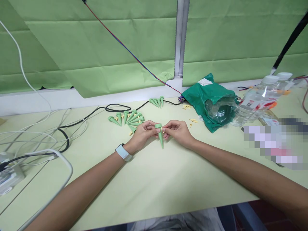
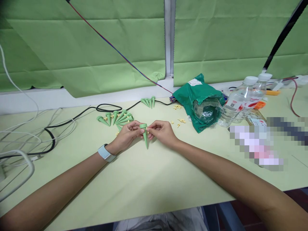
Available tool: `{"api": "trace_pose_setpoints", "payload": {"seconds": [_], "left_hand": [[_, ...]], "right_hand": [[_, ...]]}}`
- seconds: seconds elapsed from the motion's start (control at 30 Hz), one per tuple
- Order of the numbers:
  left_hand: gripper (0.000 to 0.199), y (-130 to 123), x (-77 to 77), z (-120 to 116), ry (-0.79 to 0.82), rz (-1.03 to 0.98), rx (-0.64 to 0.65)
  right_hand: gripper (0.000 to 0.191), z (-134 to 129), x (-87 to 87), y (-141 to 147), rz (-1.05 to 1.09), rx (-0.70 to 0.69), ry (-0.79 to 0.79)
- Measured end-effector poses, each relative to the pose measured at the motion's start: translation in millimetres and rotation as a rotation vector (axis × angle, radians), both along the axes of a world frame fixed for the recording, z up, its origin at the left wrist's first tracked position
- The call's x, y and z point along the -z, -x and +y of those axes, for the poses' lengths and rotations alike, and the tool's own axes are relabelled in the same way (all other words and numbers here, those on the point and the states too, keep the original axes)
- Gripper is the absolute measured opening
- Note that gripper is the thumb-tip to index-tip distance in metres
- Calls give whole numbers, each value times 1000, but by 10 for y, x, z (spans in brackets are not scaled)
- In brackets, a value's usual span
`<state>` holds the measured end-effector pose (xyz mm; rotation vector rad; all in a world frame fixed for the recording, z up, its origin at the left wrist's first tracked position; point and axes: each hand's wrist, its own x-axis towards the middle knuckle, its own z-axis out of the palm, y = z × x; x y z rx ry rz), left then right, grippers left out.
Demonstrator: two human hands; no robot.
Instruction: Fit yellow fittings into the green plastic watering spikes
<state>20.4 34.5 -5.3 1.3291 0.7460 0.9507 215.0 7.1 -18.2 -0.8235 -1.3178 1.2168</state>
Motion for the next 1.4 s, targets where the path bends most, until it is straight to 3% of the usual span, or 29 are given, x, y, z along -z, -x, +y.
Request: {"api": "trace_pose_setpoints", "payload": {"seconds": [0.23,0.37,0.43,0.53,0.6,0.73,0.87,0.97,1.13,1.4], "left_hand": [[29,12,5,-5,-36,18,12],[27,-19,-42,-14,9,-5,2],[27,-30,-54,-11,47,-34,-16],[20,-31,-51,-4,79,-59,-25],[17,-26,-44,-1,86,-51,-13],[15,-23,-40,-3,86,-54,1],[16,-32,-55,-14,93,-84,-3],[19,-43,-67,-24,101,-83,4],[24,-62,-69,-29,91,-62,-9],[31,-92,-130,-68,88,-34,10]], "right_hand": [[36,-7,-6,-3,-7,-20,16],[36,58,-55,-81,-168,-59,-58],[32,109,-106,-203,-407,27,-171],[25,158,-163,-464,-985,379,-389],[24,164,-160,-630,-1320,547,-421],[22,160,-80,-799,-1578,573,-366],[19,155,-44,-759,-1543,545,-404],[13,94,-82,-656,-1328,507,-454],[9,-84,-136,-421,-957,320,-569],[6,-162,-63,-277,-882,335,-576]]}}
